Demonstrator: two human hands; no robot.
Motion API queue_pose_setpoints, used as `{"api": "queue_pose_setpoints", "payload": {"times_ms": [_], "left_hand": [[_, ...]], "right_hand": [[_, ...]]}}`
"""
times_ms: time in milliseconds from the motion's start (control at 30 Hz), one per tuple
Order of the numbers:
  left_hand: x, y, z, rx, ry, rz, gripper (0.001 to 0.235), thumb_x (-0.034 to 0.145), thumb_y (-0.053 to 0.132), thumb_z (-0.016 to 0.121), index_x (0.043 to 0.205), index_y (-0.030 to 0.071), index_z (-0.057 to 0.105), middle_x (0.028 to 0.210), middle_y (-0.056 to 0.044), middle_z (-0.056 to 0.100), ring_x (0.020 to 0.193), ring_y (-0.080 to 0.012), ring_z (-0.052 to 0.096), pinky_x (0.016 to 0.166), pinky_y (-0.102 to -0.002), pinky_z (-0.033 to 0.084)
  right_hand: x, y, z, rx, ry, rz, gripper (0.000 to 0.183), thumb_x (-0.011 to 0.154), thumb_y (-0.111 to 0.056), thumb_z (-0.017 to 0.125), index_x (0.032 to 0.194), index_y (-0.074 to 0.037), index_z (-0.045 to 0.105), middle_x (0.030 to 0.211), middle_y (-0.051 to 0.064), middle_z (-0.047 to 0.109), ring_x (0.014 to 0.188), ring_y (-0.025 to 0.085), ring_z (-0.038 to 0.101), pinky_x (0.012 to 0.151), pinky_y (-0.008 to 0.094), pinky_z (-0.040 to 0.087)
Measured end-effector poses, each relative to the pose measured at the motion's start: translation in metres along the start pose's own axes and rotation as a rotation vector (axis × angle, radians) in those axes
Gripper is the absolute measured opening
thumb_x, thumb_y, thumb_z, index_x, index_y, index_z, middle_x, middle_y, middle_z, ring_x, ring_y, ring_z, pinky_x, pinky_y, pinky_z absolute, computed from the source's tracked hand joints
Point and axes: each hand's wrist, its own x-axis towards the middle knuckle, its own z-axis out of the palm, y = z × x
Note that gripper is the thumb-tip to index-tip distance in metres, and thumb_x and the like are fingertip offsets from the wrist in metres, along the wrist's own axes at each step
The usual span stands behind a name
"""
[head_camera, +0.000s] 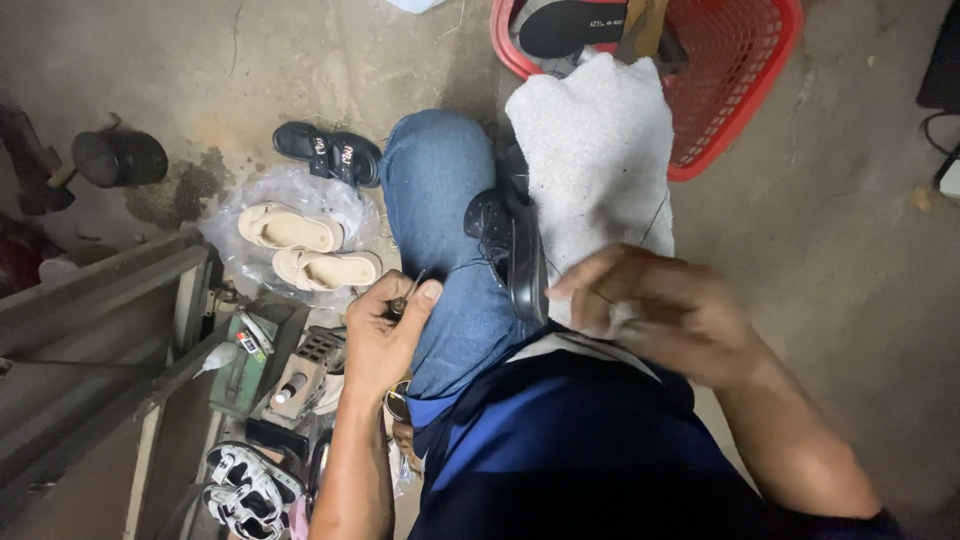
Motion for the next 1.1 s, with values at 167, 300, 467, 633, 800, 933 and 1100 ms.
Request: {"api": "queue_pose_setpoints", "payload": {"times_ms": [167, 300, 467, 633, 800, 933, 1100], "left_hand": [[0.000, 0.010, 0.007, 0.012, 0.007, 0.132, 0.015, 0.098, 0.023, 0.070, 0.098, 0.010, 0.064, 0.090, 0.000, 0.064, 0.083, -0.0116, 0.057, 0.077, -0.027, 0.049], [0.006, 0.025, 0.024, 0.017, 0.013, 0.152, 0.024, 0.095, 0.019, 0.075, 0.118, 0.011, 0.072, 0.082, 0.003, 0.060, 0.069, -0.0045, 0.051, 0.068, -0.020, 0.048], [0.020, 0.029, 0.032, 0.048, -0.041, 0.186, 0.017, 0.098, 0.017, 0.069, 0.112, 0.008, 0.074, 0.103, 0.000, 0.075, 0.086, -0.0091, 0.064, 0.078, -0.024, 0.053], [0.020, 0.040, 0.020, -0.158, -0.128, 0.098, 0.008, 0.097, 0.005, 0.064, 0.099, 0.006, 0.072, 0.095, -0.001, 0.071, 0.088, -0.0097, 0.063, 0.082, -0.025, 0.053], [0.008, 0.050, 0.022, -0.227, -0.514, -0.002, 0.031, 0.103, 0.025, 0.060, 0.076, 0.016, 0.050, 0.063, 0.007, 0.047, 0.058, -0.0048, 0.041, 0.053, -0.023, 0.033], [-0.023, 0.038, 0.049, -0.024, -0.217, -0.030, 0.034, 0.102, 0.033, 0.059, 0.074, 0.018, 0.049, 0.069, 0.008, 0.045, 0.068, -0.0083, 0.045, 0.063, -0.028, 0.037], [-0.020, 0.050, 0.058, -0.264, -0.166, 0.122, 0.022, 0.093, 0.018, 0.073, 0.075, 0.010, 0.066, 0.049, -0.005, 0.052, 0.050, -0.0122, 0.043, 0.046, -0.028, 0.036]], "right_hand": [[0.015, 0.018, 0.017, -0.707, -0.008, 0.165, 0.076, 0.076, -0.037, 0.089, 0.139, -0.018, 0.051, 0.153, 0.007, 0.049, 0.079, 0.013, 0.067, 0.068, 0.030, 0.055], [0.018, 0.033, 0.024, -0.917, -0.020, 0.152, 0.090, 0.077, -0.051, 0.086, 0.148, -0.013, 0.047, 0.158, 0.009, 0.044, 0.144, 0.029, 0.049, 0.097, 0.046, 0.055], [0.015, 0.029, 0.023, -1.007, -0.011, 0.130, 0.085, 0.079, -0.053, 0.084, 0.146, -0.013, 0.051, 0.157, 0.008, 0.047, 0.144, 0.027, 0.049, 0.092, 0.048, 0.056], [0.013, 0.036, 0.022, -1.032, 0.006, 0.078, 0.081, 0.080, -0.055, 0.083, 0.143, -0.013, 0.054, 0.154, 0.010, 0.049, 0.141, 0.030, 0.051, 0.084, 0.049, 0.060], [0.012, 0.047, 0.019, -1.229, 0.012, -0.019, 0.096, 0.074, -0.074, 0.080, 0.146, -0.016, 0.056, 0.153, 0.014, 0.051, 0.129, 0.034, 0.057, 0.093, 0.048, 0.056], [0.016, 0.049, 0.009, -1.403, 0.108, -0.256, 0.082, 0.079, -0.081, 0.075, 0.133, -0.020, 0.069, 0.129, 0.010, 0.066, 0.106, 0.028, 0.066, 0.097, 0.041, 0.056], [0.013, 0.065, -0.002, -1.309, 0.151, -0.393, 0.076, 0.073, -0.069, 0.077, 0.129, -0.017, 0.073, 0.090, 0.004, 0.057, 0.076, 0.024, 0.061, 0.070, 0.033, 0.052]]}}
